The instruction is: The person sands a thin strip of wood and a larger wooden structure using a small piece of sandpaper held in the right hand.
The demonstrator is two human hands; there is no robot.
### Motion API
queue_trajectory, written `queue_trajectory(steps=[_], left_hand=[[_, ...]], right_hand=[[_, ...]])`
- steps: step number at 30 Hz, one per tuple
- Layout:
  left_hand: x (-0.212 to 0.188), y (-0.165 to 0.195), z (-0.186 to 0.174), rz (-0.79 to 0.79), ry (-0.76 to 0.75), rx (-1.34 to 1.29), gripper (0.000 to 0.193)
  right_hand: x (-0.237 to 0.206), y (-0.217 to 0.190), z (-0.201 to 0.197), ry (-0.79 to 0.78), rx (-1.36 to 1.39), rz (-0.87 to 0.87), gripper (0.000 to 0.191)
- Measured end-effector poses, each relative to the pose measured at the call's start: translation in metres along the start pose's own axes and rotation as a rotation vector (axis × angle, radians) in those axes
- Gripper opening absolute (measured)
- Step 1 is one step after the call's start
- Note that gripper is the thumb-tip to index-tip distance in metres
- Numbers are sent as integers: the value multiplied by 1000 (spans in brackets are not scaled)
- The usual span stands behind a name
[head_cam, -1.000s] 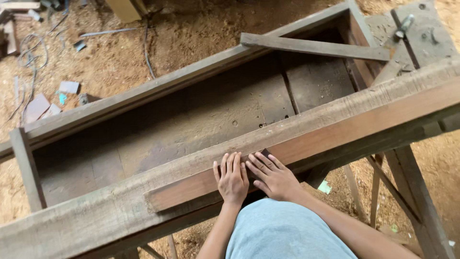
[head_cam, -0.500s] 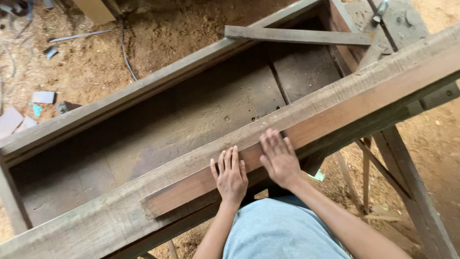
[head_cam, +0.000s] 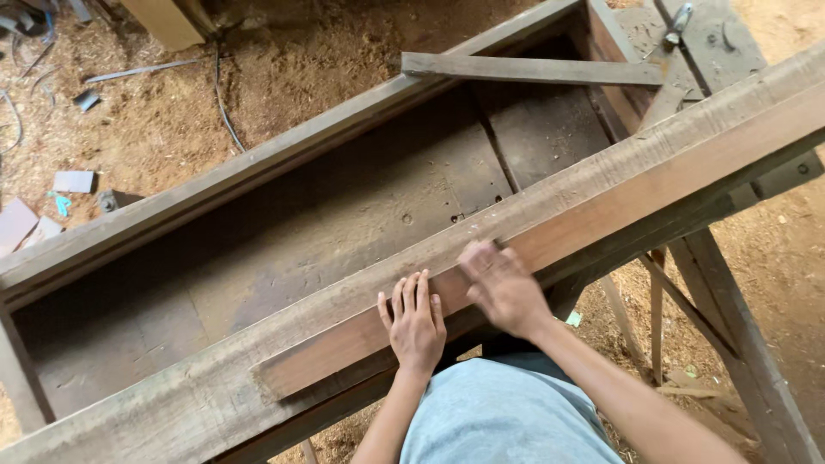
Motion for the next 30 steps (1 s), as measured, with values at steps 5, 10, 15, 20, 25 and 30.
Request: queue_trajectory(steps=[5,10,15,20,25,30], left_hand=[[3,0,0,-9,-6,8,43],[2,0,-2,-11,-6,-5,43],[2,0,-2,3,-1,2,43],[0,0,-3,-6,14,-3,42],[0,-1,-2,-13,9,-12,41],[0,-1,-4,-24,24,-3,42]], right_hand=[[-1,-6,3,-19,14,-106,60],[-1,1,4,22,-13,22,59],[2,-12,11,-93,-9,-330,65],[5,11,4,-5,44,-79,64],[-5,-1,15,-136,-57,-225,68],[-1,4,11,-52,13,-115,69]])
Point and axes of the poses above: each hand's wrist, its own x-axis towards the middle knuckle, its own z-axis out of the palm, y = z × x, the point moved 6 cm from there along x, towards the middle knuckle, and after that the axes turned 14 degrees about -x, right-handed, at the moved point
